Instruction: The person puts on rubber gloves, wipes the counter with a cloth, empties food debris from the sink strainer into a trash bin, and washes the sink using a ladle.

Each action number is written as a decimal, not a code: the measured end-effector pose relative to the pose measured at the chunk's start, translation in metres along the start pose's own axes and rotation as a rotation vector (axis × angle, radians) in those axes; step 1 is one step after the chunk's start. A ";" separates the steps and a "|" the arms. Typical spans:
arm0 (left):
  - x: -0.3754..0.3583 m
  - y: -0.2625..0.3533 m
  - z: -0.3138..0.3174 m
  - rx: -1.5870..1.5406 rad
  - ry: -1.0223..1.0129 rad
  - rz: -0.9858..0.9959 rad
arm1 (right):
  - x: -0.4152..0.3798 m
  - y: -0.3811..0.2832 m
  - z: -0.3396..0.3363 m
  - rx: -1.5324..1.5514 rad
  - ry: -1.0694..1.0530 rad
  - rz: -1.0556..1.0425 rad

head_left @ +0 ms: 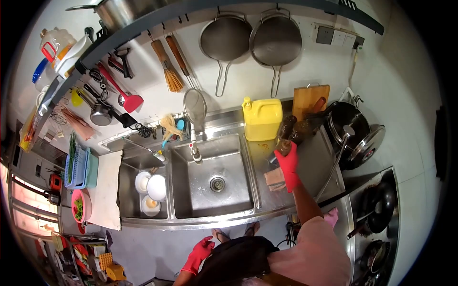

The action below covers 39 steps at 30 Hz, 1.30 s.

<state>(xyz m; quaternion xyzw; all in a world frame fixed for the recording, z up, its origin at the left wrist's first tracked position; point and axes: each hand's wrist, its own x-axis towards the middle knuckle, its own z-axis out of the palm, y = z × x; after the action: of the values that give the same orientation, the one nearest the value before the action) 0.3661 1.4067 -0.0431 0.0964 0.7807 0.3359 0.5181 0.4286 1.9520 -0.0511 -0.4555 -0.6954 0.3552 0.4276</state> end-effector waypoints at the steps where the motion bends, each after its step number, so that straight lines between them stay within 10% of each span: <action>1: 0.006 -0.013 -0.002 -0.040 0.015 0.024 | -0.005 -0.006 -0.009 0.032 0.006 -0.039; 9: 0.009 -0.017 0.000 -0.030 -0.085 -0.053 | -0.084 0.008 -0.047 0.041 -0.104 -0.045; 30: -0.016 -0.024 0.006 -0.022 0.021 -0.064 | 0.018 0.032 0.048 -0.005 0.263 -0.076; 39: -0.021 -0.044 0.006 -0.161 0.037 -0.113 | -0.113 0.073 0.035 -0.953 0.177 -0.319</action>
<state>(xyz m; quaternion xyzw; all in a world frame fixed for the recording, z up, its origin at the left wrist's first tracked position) 0.3892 1.3655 -0.0567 0.0043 0.7648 0.3695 0.5278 0.4451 1.8669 -0.1599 -0.5164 -0.8022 -0.1110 0.2785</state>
